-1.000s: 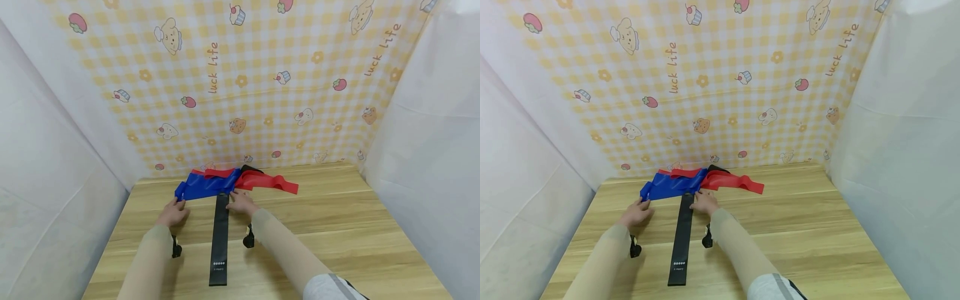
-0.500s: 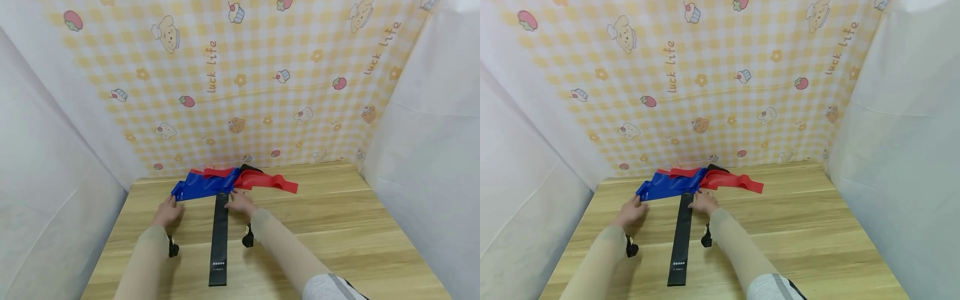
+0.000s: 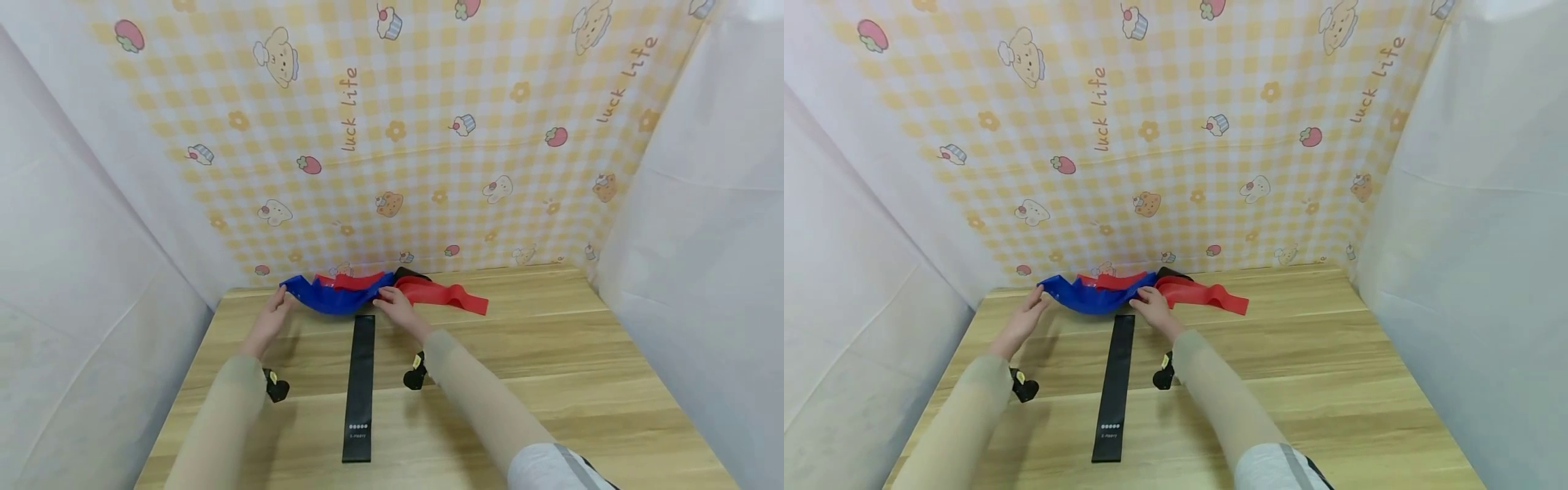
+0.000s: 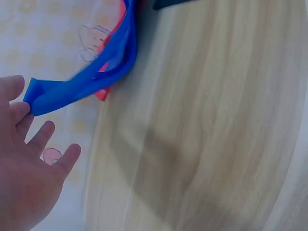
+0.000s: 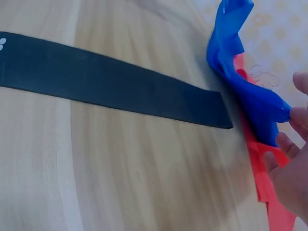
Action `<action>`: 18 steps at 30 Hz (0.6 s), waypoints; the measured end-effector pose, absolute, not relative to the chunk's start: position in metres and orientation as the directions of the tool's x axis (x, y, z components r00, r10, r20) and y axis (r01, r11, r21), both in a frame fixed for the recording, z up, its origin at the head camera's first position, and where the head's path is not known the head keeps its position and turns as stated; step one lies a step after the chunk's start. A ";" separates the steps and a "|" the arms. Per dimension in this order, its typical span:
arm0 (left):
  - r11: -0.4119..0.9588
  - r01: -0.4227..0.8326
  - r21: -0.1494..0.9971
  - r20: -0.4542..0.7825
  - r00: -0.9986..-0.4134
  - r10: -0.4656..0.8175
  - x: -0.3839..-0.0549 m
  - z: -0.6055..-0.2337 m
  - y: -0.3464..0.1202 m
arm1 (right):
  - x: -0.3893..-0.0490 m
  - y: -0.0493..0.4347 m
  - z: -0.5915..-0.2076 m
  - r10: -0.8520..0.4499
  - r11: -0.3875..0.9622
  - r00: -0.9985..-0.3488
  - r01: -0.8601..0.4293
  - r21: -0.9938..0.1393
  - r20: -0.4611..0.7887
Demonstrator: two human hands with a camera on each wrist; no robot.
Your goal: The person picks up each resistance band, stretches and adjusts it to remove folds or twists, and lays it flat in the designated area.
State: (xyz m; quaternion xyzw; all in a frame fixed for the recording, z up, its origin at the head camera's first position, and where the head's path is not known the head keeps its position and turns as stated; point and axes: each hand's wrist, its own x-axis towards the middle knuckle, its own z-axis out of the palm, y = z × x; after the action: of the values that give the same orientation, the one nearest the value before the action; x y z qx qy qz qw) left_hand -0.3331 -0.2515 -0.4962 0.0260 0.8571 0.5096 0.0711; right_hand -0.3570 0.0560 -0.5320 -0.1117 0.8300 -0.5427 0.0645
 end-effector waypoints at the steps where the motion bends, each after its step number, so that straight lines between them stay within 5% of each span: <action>1: 0.457 -0.030 0.889 -0.091 -0.989 0.113 -0.332 -0.494 -0.252 | -0.357 0.057 -0.531 -0.252 0.366 -0.968 -0.107 -0.924 0.012; 11: 0.181 -0.038 0.983 -0.054 -0.995 0.084 -0.310 -0.478 -0.244 | -0.339 0.087 -0.519 -0.254 0.002 -0.965 0.061 -0.998 -0.059; 18: 0.036 0.009 0.999 0.005 -0.992 0.125 -0.279 -0.469 -0.235 | -0.313 0.121 -0.512 -0.243 -0.101 -0.966 0.120 -0.988 -0.092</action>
State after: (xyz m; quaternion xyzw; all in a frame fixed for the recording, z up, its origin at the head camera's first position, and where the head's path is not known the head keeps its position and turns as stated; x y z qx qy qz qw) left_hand -0.2786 -0.2352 -0.4692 0.0466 0.7186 0.6926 0.0418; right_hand -0.3127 0.1213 -0.5116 -0.0470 0.6591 -0.7405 0.1226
